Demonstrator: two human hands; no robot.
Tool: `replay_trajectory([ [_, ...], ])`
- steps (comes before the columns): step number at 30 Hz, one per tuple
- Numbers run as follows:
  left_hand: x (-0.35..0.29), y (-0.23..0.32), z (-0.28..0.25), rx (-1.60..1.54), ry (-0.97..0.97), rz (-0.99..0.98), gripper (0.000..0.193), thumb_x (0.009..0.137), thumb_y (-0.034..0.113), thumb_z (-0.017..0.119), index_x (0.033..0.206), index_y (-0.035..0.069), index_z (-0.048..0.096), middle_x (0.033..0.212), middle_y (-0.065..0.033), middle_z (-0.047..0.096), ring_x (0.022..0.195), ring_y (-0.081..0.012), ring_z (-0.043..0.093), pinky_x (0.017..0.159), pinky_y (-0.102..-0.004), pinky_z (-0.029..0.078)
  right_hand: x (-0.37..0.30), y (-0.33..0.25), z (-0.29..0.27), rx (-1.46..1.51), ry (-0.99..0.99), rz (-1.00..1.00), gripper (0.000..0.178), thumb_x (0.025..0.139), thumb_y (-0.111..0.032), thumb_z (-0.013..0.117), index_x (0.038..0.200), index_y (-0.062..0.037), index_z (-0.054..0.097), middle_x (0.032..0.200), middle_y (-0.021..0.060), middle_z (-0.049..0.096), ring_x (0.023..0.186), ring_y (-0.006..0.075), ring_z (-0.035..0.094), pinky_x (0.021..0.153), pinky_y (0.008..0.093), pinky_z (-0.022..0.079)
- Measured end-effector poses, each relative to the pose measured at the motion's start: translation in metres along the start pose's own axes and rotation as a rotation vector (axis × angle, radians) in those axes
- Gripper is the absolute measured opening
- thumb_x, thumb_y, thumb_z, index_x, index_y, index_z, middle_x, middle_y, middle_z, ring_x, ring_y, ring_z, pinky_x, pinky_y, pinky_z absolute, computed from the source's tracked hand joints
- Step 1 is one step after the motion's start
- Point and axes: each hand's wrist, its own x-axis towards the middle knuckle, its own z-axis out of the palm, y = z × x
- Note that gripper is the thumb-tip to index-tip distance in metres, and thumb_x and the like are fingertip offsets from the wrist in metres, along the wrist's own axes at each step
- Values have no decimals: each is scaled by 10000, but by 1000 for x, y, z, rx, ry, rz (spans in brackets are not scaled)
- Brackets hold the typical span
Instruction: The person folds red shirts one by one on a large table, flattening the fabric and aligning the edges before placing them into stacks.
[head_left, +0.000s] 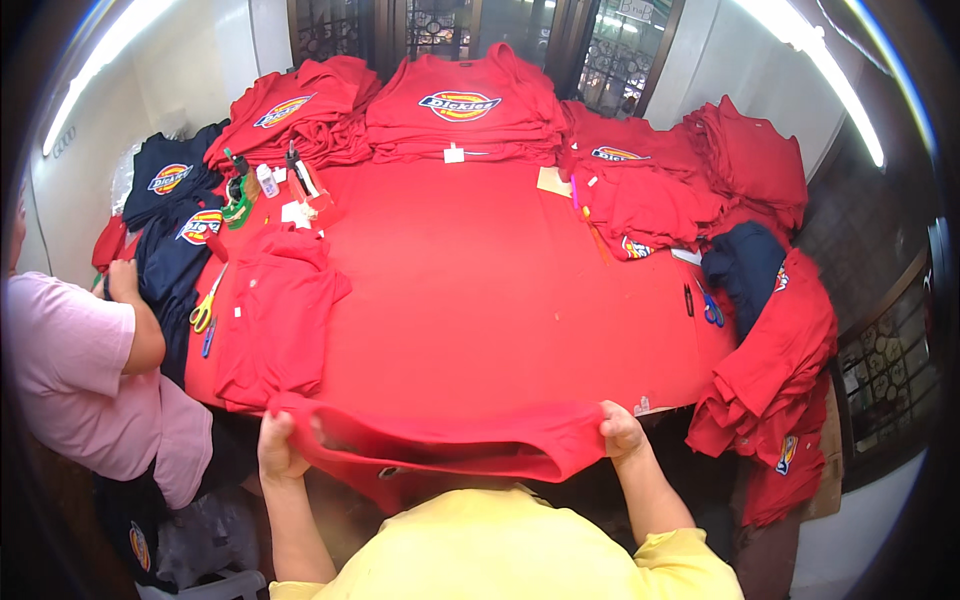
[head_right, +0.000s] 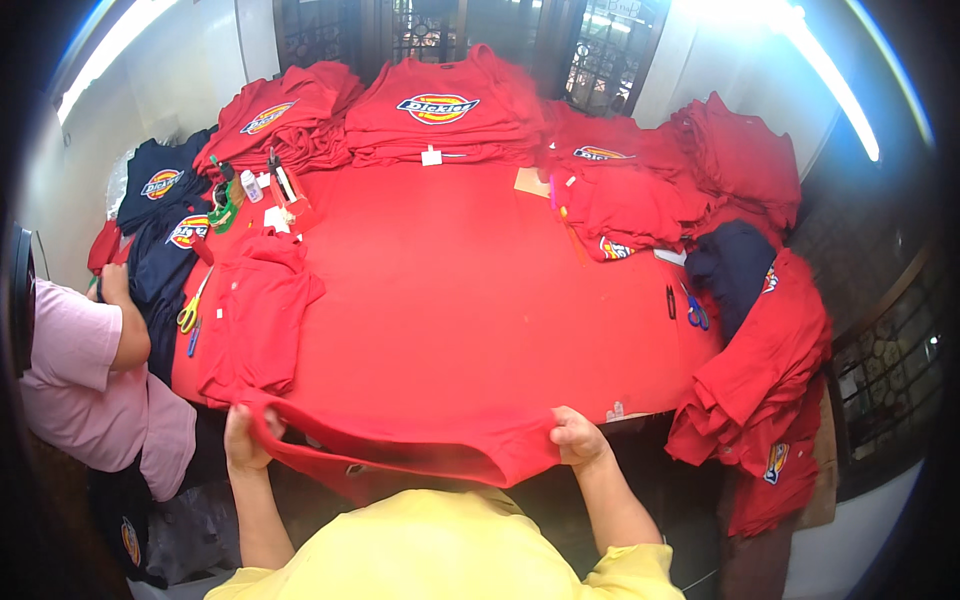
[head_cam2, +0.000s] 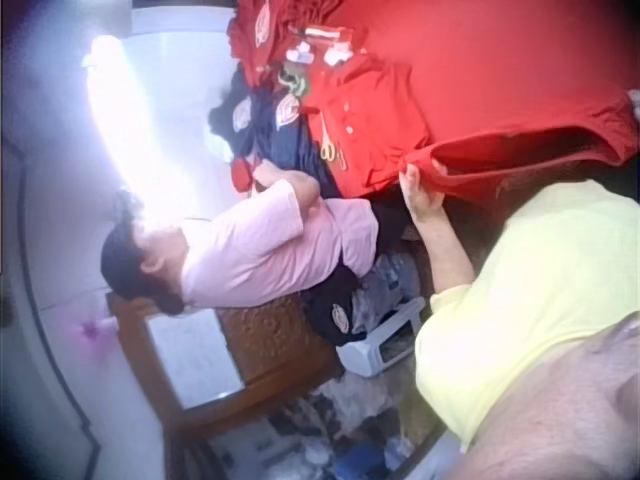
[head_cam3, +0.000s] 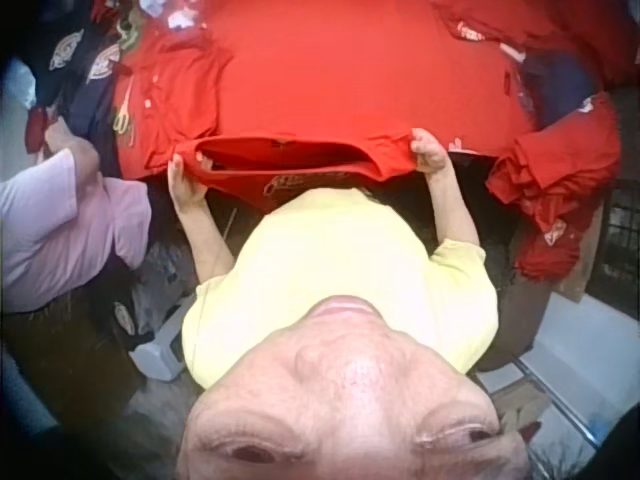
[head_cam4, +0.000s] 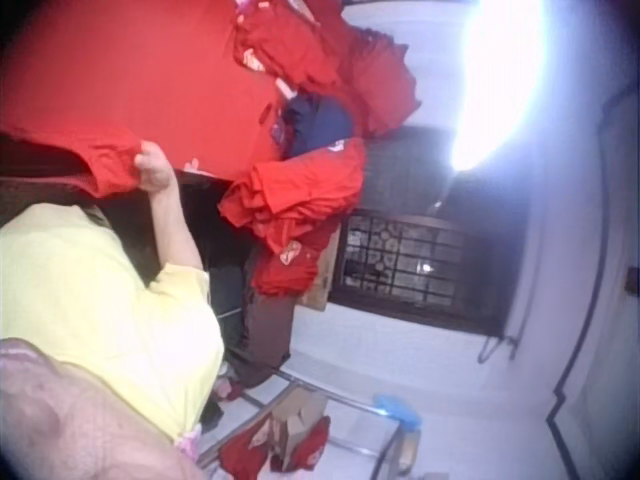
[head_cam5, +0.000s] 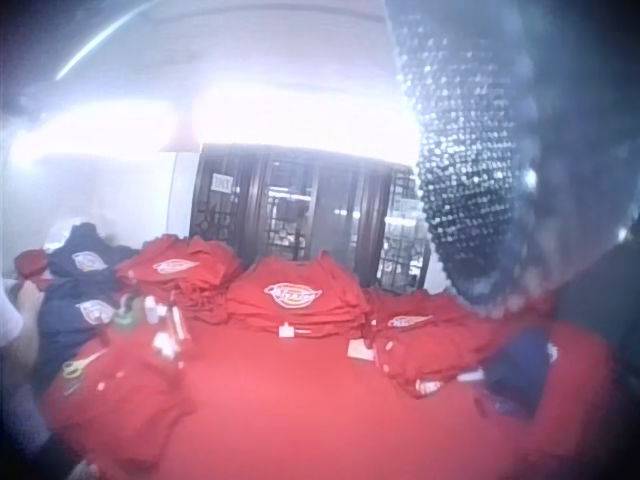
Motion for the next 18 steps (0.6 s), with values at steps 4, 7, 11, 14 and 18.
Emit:
replay_trajectory([
  [4,4,-30,-1,-77,92,-121,334,823,244,759,1002,-20,659,931,-130,705,808,-256,689,799,-401,538,1,-22,-2,103,319,-232,380,814,-161,731,1115,48,631,1123,167,668,1087,301,630,956,446,471],
  [7,8,-19,1,-6,-132,6,385,714,156,817,993,-60,662,995,-178,698,913,-280,684,820,-404,521,-17,-48,-5,-52,337,-315,194,814,-143,719,931,3,669,936,157,688,902,281,671,858,432,509],
  [11,-1,20,-4,190,-348,259,343,650,110,814,909,-66,673,956,-191,686,891,-271,677,699,-376,531,-42,-131,-11,-333,-268,-531,228,816,-119,695,644,-101,546,615,71,550,517,195,537,531,383,459],
  [14,13,35,-15,103,-415,473,334,826,213,651,1078,-1,601,960,-132,651,802,-220,650,664,-355,530,-13,-205,20,-405,-877,-471,236,863,-113,648,637,-89,587,573,53,545,474,243,496,510,393,448],
  [18,152,40,25,45,-100,391,333,835,230,670,1087,25,595,1004,-123,646,889,-228,625,726,-368,514,42,-209,-58,-231,-399,-786,133,926,-146,553,938,-15,576,906,83,577,791,212,566,731,382,468],
])
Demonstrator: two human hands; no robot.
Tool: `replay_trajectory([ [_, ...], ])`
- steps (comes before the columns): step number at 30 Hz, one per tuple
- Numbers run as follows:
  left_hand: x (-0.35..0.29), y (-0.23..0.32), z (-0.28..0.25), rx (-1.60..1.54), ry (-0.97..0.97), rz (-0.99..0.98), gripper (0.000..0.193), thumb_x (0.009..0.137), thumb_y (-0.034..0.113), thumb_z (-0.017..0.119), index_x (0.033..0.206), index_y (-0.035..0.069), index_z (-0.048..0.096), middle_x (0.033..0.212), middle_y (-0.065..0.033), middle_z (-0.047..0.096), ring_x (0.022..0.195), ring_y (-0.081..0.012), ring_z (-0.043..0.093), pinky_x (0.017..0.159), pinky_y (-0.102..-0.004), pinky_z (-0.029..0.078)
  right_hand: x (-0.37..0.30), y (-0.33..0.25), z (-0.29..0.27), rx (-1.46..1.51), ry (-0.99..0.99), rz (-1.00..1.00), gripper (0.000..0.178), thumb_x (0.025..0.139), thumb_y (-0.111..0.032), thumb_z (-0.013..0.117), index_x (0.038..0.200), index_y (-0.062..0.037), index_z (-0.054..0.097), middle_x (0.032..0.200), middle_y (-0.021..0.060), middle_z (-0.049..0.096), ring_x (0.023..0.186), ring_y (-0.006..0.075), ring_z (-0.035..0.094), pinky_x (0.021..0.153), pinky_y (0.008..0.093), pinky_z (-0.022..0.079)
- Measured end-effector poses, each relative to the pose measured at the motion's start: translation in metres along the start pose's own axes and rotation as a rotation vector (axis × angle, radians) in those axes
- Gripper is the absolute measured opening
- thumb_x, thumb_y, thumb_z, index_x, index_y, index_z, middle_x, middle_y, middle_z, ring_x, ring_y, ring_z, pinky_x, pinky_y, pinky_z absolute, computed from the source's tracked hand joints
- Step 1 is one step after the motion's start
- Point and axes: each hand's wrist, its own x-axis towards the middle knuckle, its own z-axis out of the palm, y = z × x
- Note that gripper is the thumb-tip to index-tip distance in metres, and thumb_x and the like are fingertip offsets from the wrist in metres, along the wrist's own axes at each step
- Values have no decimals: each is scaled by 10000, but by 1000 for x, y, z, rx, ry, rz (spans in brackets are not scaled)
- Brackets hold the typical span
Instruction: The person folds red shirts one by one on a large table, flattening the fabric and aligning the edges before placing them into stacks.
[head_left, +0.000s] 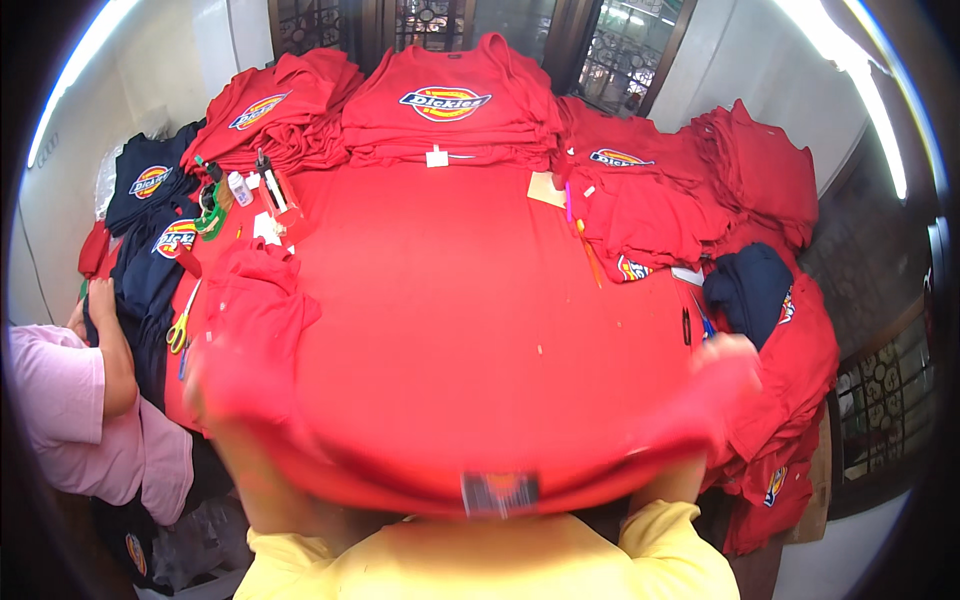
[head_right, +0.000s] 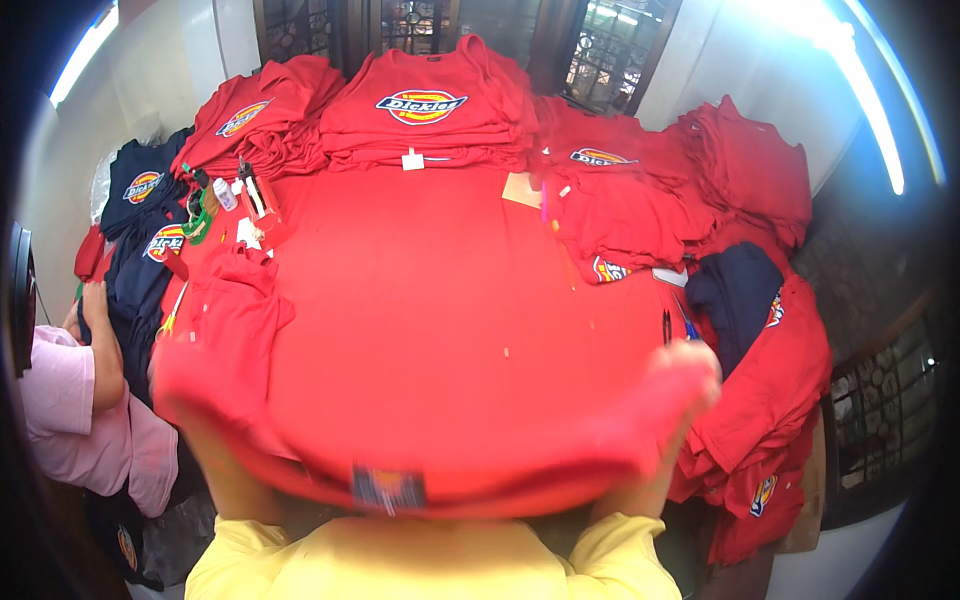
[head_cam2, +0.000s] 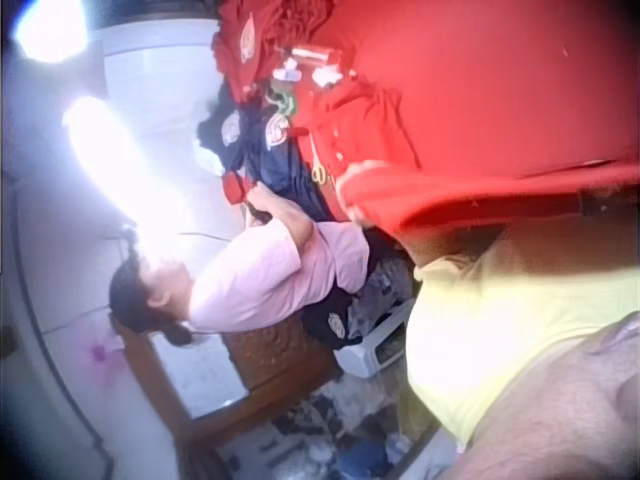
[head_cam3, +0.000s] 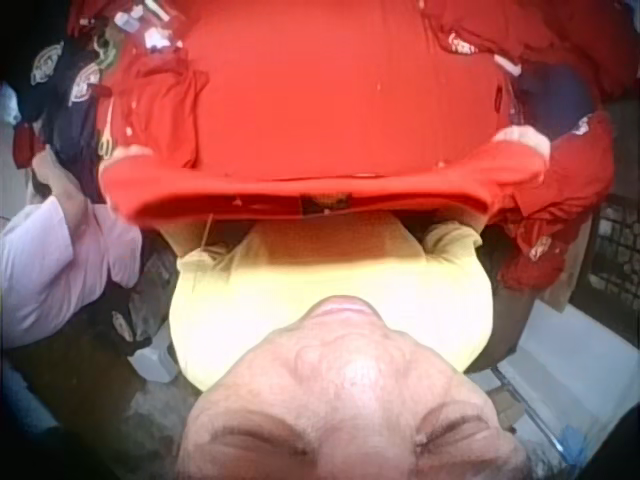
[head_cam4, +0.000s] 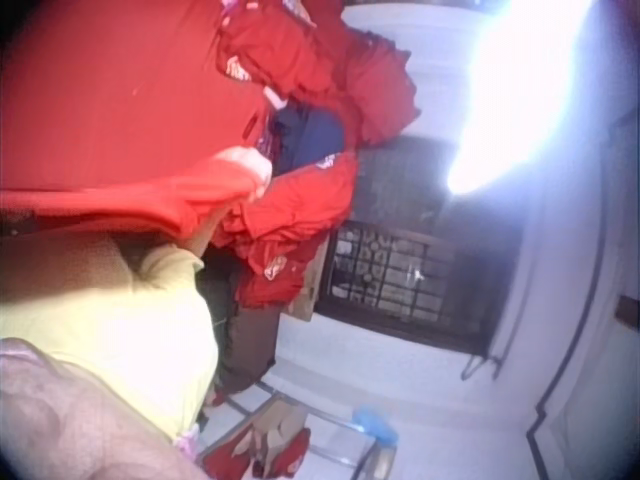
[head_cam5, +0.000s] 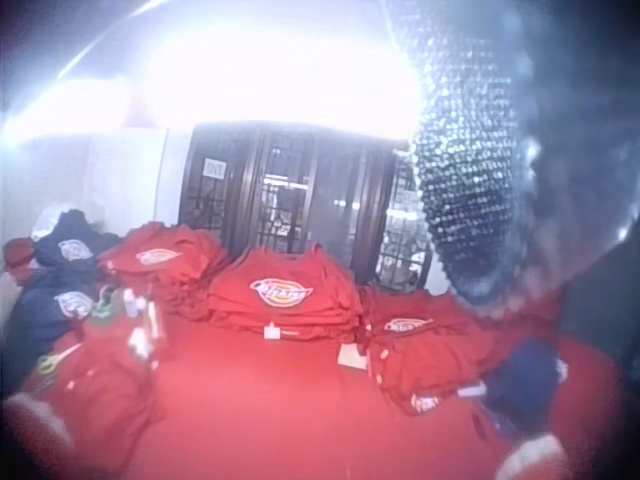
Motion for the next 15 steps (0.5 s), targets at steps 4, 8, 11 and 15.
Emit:
replay_trajectory([
  [4,107,-125,-28,90,286,-387,333,844,247,689,1095,51,589,1047,-114,640,976,-236,600,787,-380,498,25,120,-88,-121,677,373,502,996,-294,511,1376,28,447,1385,145,505,1284,247,475,1096,384,359],
  [8,104,-198,-71,319,391,-695,336,853,264,709,1104,77,583,1091,-106,635,1062,-244,576,848,-392,483,2,175,-128,-70,762,750,536,982,-284,530,1423,-42,345,1403,121,473,1177,241,558,1037,415,420],
  [11,101,-196,-75,669,468,-803,335,837,251,742,1069,71,580,1084,-104,634,1111,-254,550,860,-396,473,-1,179,-144,-585,901,794,395,971,-175,533,1328,-11,487,1273,132,576,1105,248,599,942,382,475],
  [15,119,-221,-60,1795,291,173,411,828,284,720,1079,2,558,1058,-151,625,1021,-328,583,848,-424,480,22,212,-168,-1455,434,582,302,939,-133,541,1203,2,602,1168,168,630,1034,318,616,911,379,482],
])
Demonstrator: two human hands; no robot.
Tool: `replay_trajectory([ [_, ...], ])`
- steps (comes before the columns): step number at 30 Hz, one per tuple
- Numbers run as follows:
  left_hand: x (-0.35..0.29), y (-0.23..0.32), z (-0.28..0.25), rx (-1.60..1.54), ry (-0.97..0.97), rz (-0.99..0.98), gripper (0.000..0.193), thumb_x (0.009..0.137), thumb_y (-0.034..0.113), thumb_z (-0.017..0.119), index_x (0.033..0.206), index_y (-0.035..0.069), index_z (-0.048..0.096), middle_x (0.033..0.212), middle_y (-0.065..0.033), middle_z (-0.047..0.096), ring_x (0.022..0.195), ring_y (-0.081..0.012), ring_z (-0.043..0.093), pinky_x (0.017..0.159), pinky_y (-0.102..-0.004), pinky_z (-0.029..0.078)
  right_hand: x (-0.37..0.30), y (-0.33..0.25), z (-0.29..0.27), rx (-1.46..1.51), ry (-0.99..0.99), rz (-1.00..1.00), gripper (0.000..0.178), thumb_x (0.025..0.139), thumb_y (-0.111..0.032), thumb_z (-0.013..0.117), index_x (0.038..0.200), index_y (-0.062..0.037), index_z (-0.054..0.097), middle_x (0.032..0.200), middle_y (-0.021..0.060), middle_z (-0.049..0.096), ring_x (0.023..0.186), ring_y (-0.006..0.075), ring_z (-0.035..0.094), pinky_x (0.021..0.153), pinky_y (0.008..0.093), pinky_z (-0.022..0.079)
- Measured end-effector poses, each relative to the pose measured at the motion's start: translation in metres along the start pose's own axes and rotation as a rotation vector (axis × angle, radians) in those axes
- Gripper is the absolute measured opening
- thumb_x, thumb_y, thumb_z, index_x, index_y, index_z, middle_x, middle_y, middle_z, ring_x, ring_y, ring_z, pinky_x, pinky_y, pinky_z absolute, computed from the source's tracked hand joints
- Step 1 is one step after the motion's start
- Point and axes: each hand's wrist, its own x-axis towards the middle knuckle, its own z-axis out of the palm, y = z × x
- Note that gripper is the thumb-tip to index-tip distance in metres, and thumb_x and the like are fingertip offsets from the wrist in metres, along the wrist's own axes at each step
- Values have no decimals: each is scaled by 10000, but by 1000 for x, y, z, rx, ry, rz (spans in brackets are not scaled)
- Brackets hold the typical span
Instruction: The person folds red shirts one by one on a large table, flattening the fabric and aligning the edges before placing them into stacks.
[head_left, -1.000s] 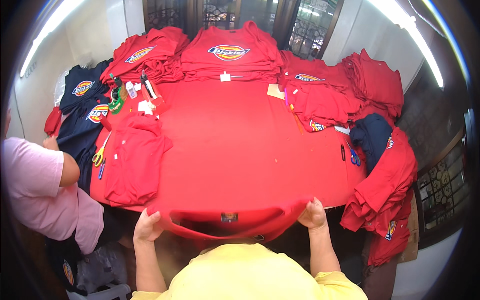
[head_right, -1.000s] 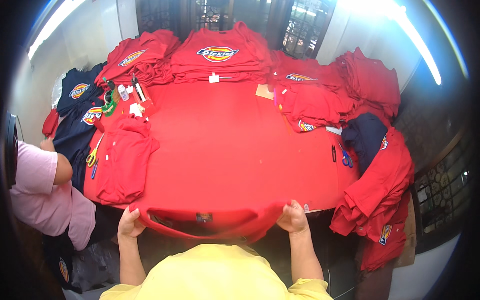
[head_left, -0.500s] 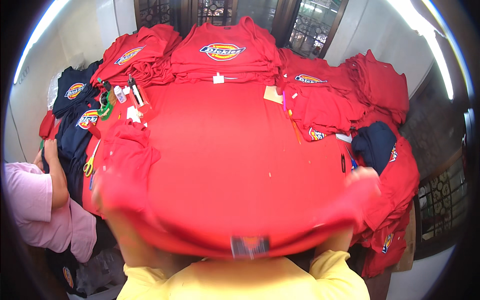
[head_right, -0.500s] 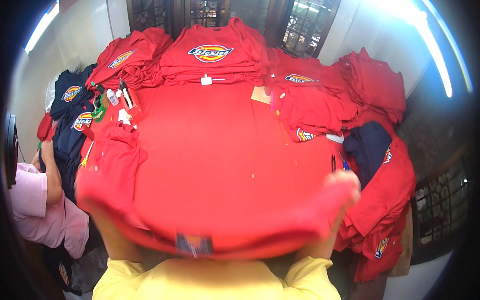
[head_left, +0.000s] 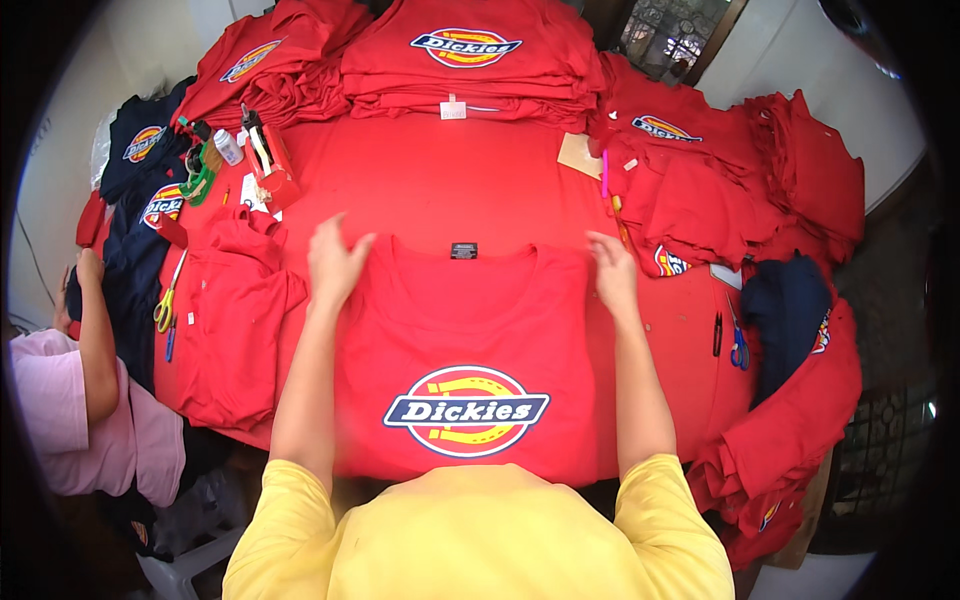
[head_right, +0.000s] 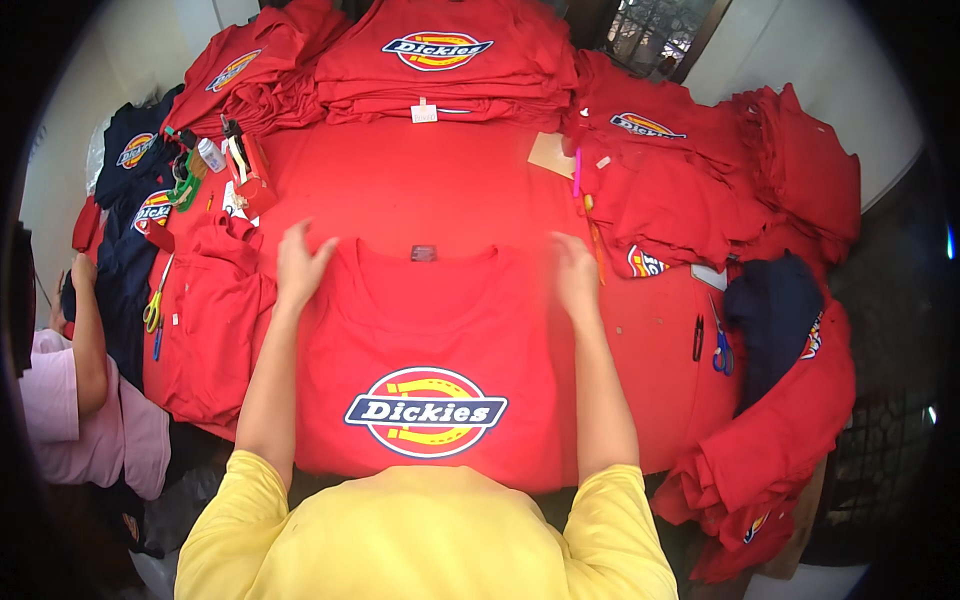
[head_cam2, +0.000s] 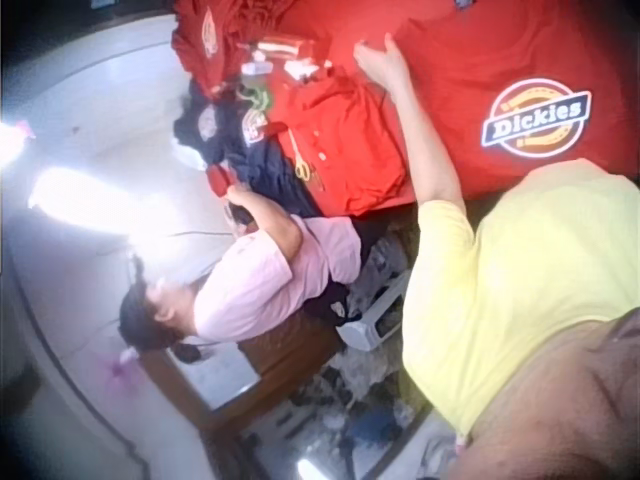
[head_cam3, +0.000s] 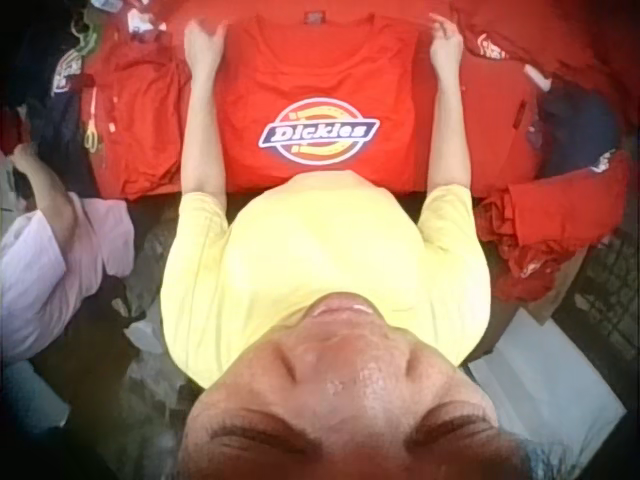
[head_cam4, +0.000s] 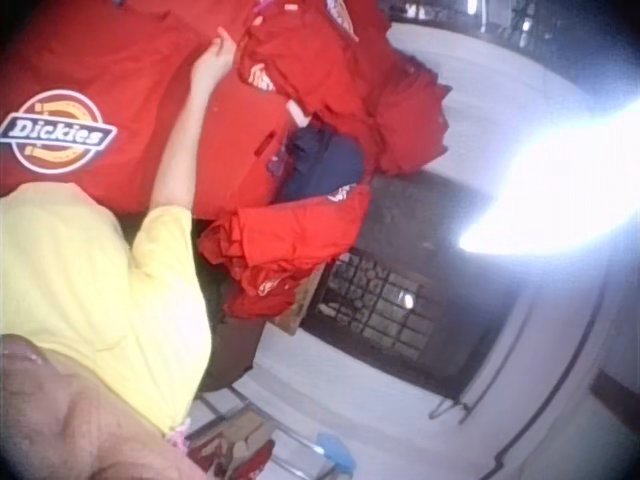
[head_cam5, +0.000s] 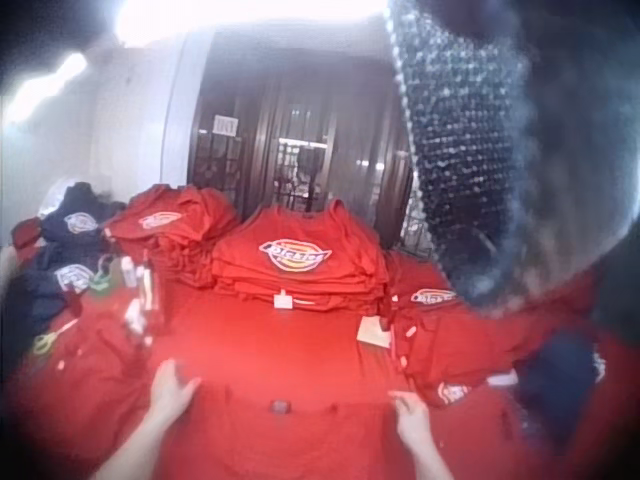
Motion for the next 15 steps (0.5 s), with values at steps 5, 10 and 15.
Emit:
replay_trajectory([
  [5,24,11,33,-60,-407,118,242,893,244,645,1034,63,568,1011,-133,624,944,-346,610,789,-438,501,22,-34,53,-509,-222,-246,236,886,-149,625,1088,-32,591,1024,182,607,975,365,602,821,450,482],
  [10,31,-10,46,6,-241,357,181,920,240,607,958,70,557,871,-86,614,772,-292,639,605,-396,514,42,-20,68,-476,-67,-154,209,891,-188,627,1026,-47,551,970,139,611,904,353,621,730,469,494],
  [15,43,-9,48,-27,-342,401,187,900,229,633,964,66,566,850,-92,606,766,-300,630,641,-409,510,46,-15,65,-457,-60,-212,238,867,-233,661,1000,-50,586,982,110,628,914,322,622,736,448,505],
])
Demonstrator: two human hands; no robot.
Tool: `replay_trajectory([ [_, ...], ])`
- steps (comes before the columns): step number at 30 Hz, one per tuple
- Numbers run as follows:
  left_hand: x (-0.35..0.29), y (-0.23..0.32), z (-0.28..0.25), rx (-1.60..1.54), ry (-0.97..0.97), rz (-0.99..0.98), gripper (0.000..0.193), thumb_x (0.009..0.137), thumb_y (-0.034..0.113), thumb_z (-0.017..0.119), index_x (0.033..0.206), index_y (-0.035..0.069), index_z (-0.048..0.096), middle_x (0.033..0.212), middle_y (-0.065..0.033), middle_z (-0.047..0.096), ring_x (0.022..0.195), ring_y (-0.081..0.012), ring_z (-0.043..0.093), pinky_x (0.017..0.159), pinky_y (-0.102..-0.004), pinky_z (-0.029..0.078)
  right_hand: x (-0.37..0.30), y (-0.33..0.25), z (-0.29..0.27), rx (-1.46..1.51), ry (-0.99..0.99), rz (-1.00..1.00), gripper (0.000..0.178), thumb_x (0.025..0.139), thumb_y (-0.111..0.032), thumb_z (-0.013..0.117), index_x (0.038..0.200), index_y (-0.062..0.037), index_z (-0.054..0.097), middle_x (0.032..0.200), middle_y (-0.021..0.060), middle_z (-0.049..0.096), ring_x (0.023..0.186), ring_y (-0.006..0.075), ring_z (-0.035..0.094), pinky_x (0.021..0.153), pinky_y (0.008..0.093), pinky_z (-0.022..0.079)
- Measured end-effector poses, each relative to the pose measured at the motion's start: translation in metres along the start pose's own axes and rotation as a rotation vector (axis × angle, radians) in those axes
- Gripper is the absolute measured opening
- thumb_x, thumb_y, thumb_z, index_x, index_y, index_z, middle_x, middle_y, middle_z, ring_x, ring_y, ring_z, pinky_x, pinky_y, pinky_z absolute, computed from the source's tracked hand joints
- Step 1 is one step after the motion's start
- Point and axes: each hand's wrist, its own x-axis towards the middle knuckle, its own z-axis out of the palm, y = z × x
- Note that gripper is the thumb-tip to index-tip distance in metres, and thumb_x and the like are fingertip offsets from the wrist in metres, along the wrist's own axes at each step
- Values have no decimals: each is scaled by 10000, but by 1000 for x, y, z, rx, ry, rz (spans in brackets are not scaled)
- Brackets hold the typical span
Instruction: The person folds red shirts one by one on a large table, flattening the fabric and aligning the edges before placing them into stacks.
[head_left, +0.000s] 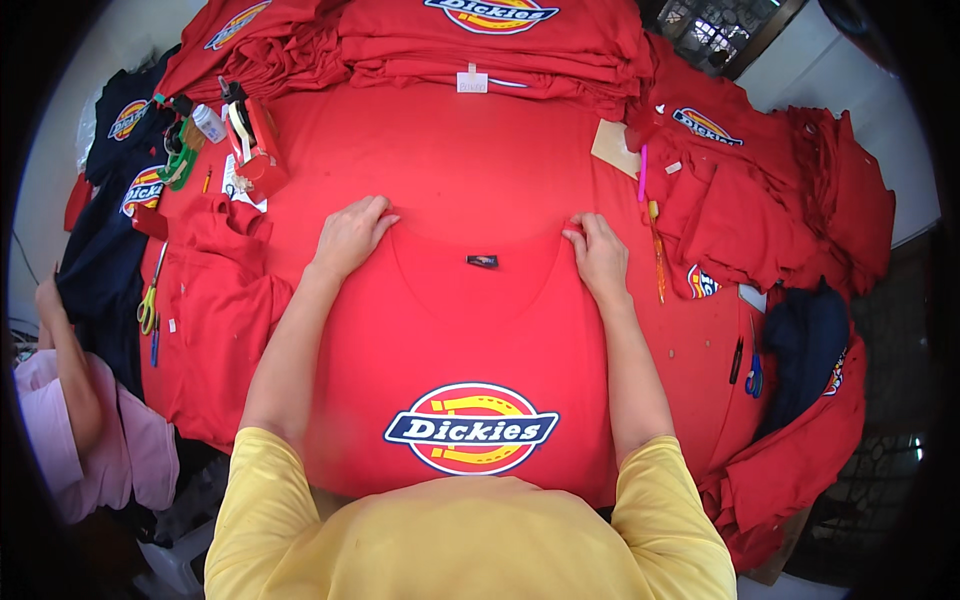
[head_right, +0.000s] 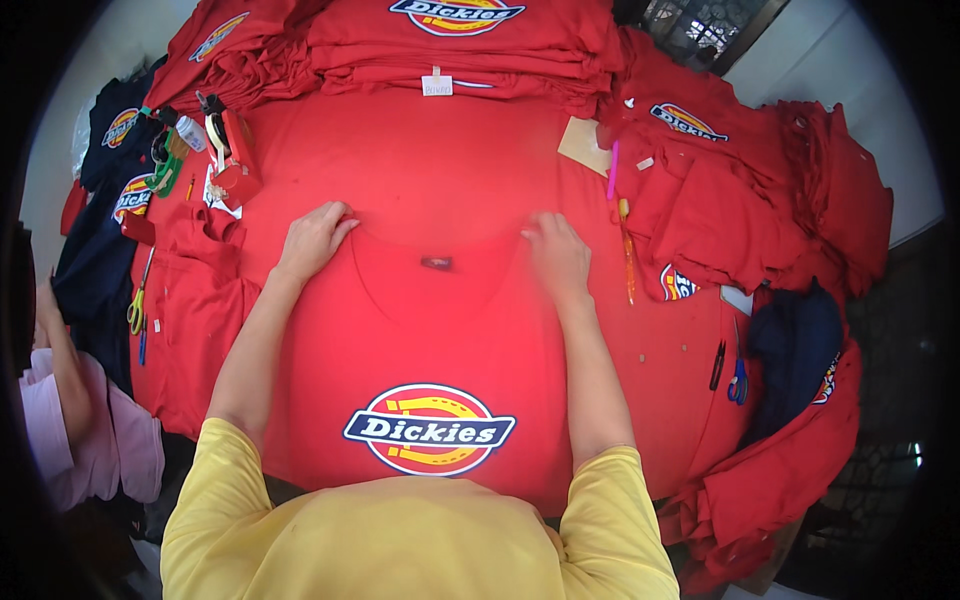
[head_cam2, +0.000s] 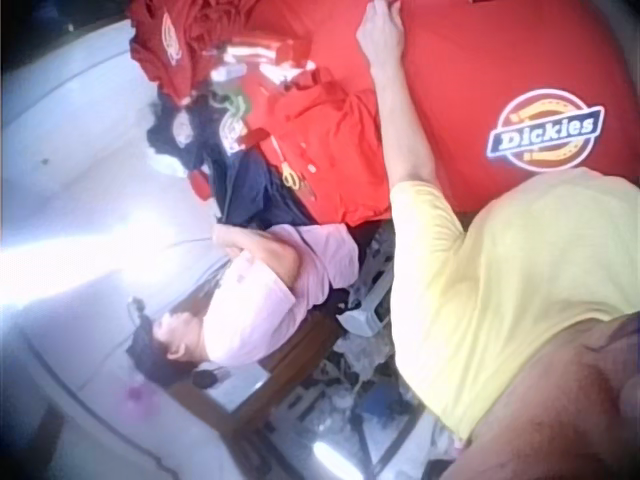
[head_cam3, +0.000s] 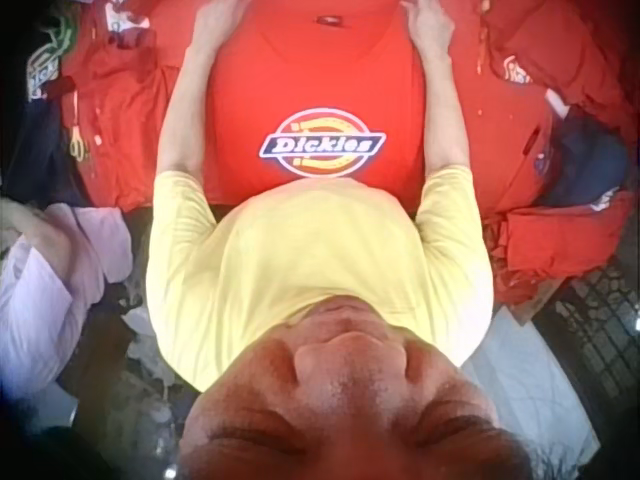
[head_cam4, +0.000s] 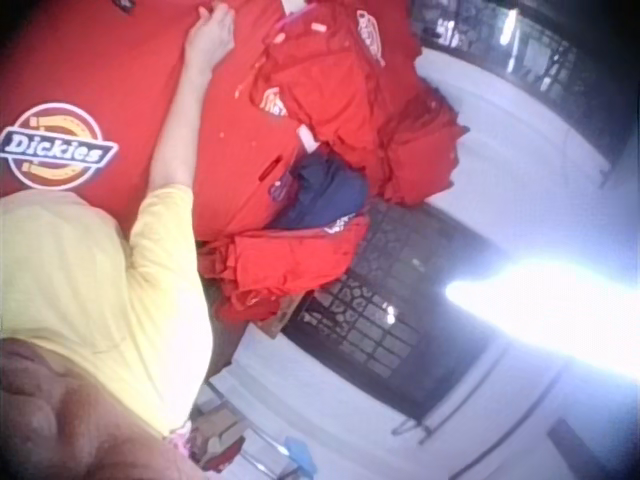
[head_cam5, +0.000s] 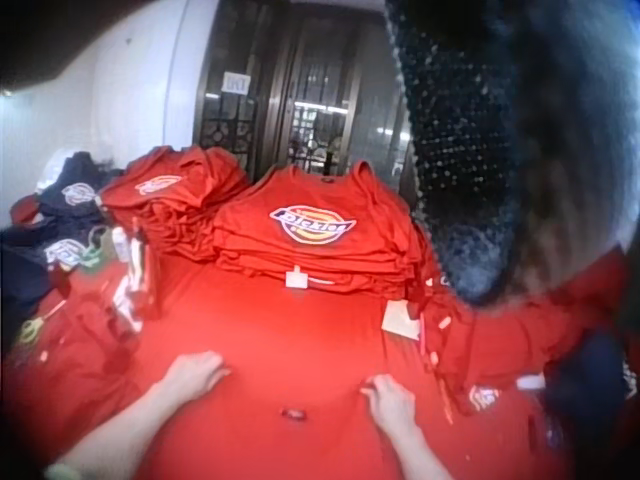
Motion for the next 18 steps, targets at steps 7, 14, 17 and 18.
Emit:
replay_trajectory([
  [7,17,99,-3,-139,96,-2,230,847,154,675,1016,14,604,927,-177,635,850,-358,643,721,-464,514,-25,0,-28,138,50,42,281,807,-163,722,1062,-73,644,1034,96,641,1009,315,540,892,406,432],
  [14,47,211,64,-426,-248,-278,294,877,209,663,1006,-36,564,988,-228,644,882,-407,655,733,-492,535,-78,50,-77,-10,296,208,146,894,-135,615,996,-51,678,992,100,648,973,287,560,891,400,436],
  [17,63,223,80,-388,-135,-316,328,860,203,682,1059,-18,544,1003,-209,648,906,-401,646,743,-492,521,-117,102,-113,-316,344,486,195,886,-167,619,1066,-122,679,1095,87,615,1044,309,528,898,443,424],
  [18,66,225,84,-376,-138,-335,346,853,197,690,1082,-12,537,1025,-201,649,933,-391,640,755,-489,511,-131,117,-128,-486,337,636,223,891,-197,621,1100,-144,676,1139,78,601,1065,311,524,898,462,422],
])
